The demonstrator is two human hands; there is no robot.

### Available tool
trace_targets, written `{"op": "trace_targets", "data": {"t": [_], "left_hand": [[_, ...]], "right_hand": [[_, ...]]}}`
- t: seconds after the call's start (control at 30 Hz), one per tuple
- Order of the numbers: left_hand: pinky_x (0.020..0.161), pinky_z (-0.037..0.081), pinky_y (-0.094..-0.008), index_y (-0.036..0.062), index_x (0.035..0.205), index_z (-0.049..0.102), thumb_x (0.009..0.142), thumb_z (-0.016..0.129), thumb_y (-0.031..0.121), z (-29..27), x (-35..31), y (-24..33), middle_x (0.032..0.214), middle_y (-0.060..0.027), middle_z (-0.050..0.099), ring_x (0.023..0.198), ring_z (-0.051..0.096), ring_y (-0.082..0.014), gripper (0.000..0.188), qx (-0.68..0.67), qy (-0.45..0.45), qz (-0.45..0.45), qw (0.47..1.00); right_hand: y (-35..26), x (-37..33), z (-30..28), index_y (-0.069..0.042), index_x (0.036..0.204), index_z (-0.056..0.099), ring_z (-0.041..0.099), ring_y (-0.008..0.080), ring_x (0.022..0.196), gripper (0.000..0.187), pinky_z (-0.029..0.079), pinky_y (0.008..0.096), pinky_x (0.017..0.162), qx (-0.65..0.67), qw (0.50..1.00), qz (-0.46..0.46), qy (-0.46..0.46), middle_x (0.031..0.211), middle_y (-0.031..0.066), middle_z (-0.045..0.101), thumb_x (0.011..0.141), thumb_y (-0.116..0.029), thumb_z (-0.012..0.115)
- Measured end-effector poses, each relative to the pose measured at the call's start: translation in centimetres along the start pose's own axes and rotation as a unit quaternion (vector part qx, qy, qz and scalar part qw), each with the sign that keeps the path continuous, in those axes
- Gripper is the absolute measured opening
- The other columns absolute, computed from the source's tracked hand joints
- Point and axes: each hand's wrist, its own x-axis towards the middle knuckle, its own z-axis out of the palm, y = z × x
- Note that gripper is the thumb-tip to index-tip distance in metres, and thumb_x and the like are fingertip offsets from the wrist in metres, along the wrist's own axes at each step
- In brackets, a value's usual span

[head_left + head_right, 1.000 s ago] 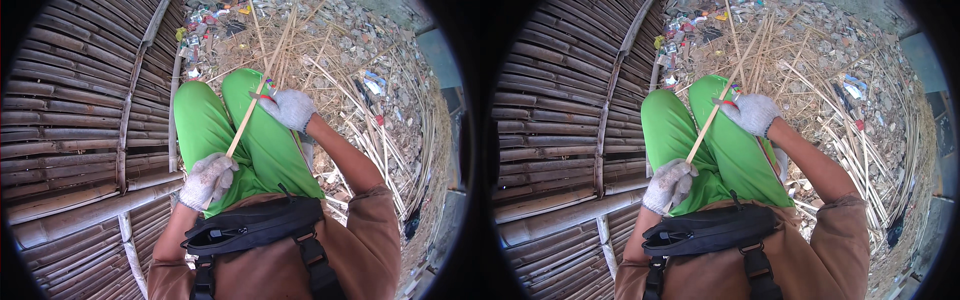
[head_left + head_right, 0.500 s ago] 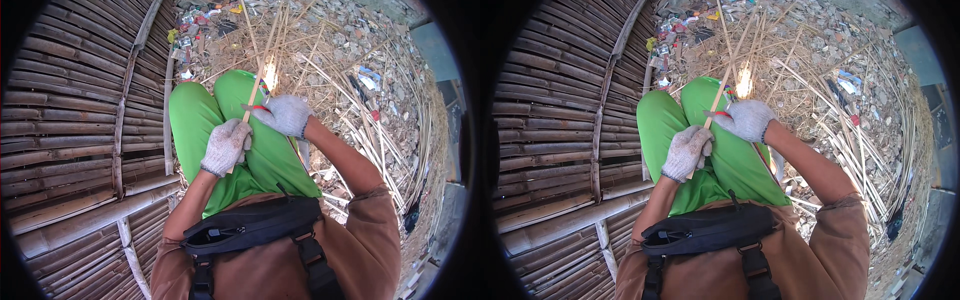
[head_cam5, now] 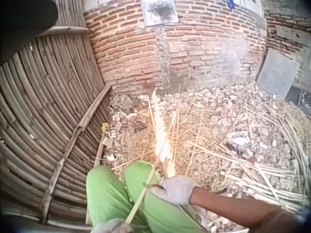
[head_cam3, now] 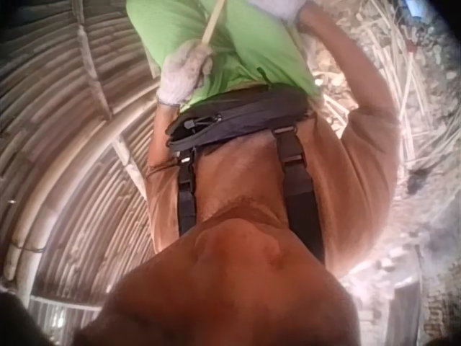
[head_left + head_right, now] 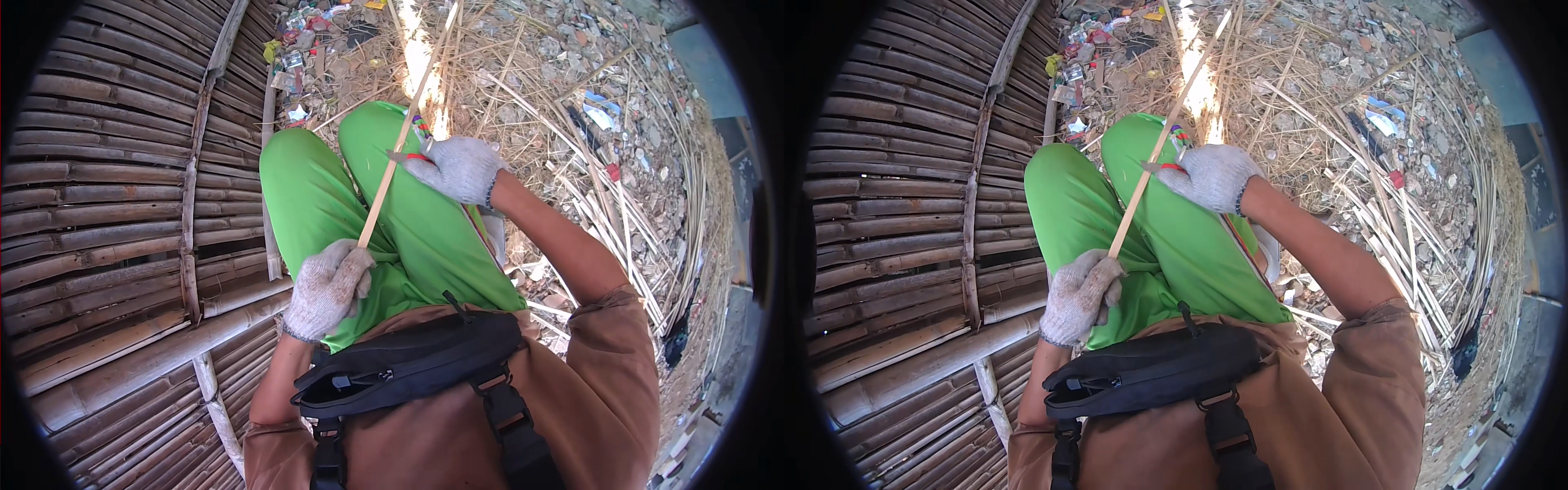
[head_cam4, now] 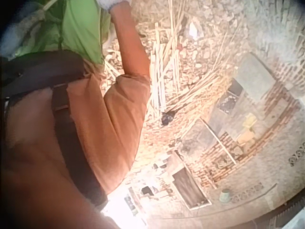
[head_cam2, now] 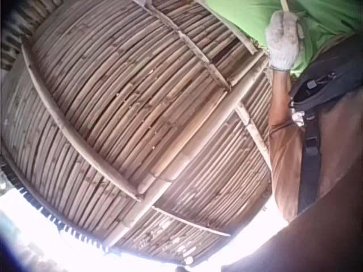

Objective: The person shapes a thin strip of bamboo by shaving down the surface using a small red-handled blade. They hold the bamboo strip with one gloved hand and carefully scrape the wood with the blade, rotating the strip to even out the surface.

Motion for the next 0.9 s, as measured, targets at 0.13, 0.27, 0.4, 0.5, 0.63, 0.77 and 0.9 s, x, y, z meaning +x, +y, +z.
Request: {"op": "trace_targets", "data": {"t": [0.13,0.27,0.4,0.5,0.63,0.77,0.9], "left_hand": [[0.043,0.039,-0.0272,0.0024,0.104,0.069,0.111,0.058,0.028,-1.0,-1.8,-0.7,0.065,-0.0021,0.062,0.044,0.052,-0.0086,0.029,0.058,0.009,0.002,0.998],[0.042,0.040,-0.0259,0.0021,0.104,0.070,0.110,0.059,0.028,-1.3,-3.8,0.3,0.066,-0.0022,0.062,0.044,0.051,-0.0083,0.029,0.051,0.004,-0.025,0.998],[0.042,0.038,-0.0250,0.0020,0.105,0.070,0.110,0.060,0.028,-2.0,-5.5,0.2,0.066,-0.0022,0.061,0.044,0.050,-0.0082,0.029,0.021,0.000,-0.037,0.999],[0.041,0.037,-0.0248,0.0020,0.105,0.070,0.109,0.061,0.028,-2.2,-6.1,0.1,0.066,-0.0022,0.060,0.044,0.048,-0.0081,0.028,0.029,0.007,-0.042,0.999],[0.042,0.037,-0.0246,0.0022,0.106,0.070,0.110,0.060,0.028,-1.9,-5.2,-1.9,0.065,-0.0022,0.060,0.045,0.049,-0.0078,0.028,-0.028,0.022,-0.039,0.999],[0.042,0.038,-0.0246,0.0025,0.108,0.070,0.111,0.059,0.031,-0.3,-3.5,-0.7,0.065,-0.0017,0.060,0.045,0.051,-0.0077,0.030,-0.004,0.045,-0.021,0.999],[0.043,0.040,-0.0258,0.0010,0.111,0.070,0.111,0.058,0.029,1.4,-0.4,-0.5,0.066,-0.0013,0.062,0.045,0.052,-0.0083,0.031,-0.012,0.027,0.047,0.998]], "right_hand": [[-0.3,0.0,0.5,-0.007,0.094,0.081,0.076,0.0441,0.087,0.070,0.061,0.0553,0.081,0.005,1.000,-0.011,0.018,0.091,0.0250,0.077,0.104,-0.066,0.045],[0.2,-0.1,1.1,-0.008,0.093,0.082,0.076,0.0439,0.085,0.071,0.061,0.0554,0.080,0.010,0.999,0.000,0.039,0.089,0.0246,0.076,0.104,-0.066,0.044],[0.3,-0.2,1.1,-0.006,0.089,0.081,0.076,0.0437,0.083,0.073,0.061,0.0556,0.078,0.000,0.999,0.005,0.053,0.087,0.0245,0.076,0.105,-0.067,0.043],[-0.1,-0.3,1.2,-0.005,0.093,0.080,0.077,0.0435,0.082,0.074,0.061,0.0560,0.077,-0.009,0.998,0.014,0.066,0.087,0.0240,0.077,0.105,-0.067,0.043],[0.0,-0.4,2.0,-0.004,0.116,0.075,0.077,0.0433,0.087,0.070,0.061,0.0558,0.079,0.037,0.995,0.023,0.095,0.092,0.0252,0.077,0.105,-0.067,0.045],[0.9,1.1,2.9,-0.003,0.123,0.069,0.077,0.0407,0.088,0.072,0.060,0.0526,0.080,0.235,0.949,0.012,0.207,0.092,0.0261,0.076,0.102,-0.070,0.053],[-2.2,3.0,1.6,0.000,0.110,0.068,0.068,0.0212,0.074,0.066,0.055,0.0404,0.071,0.451,0.879,0.045,0.149,0.079,0.0123,0.068,0.094,-0.064,0.073]]}}
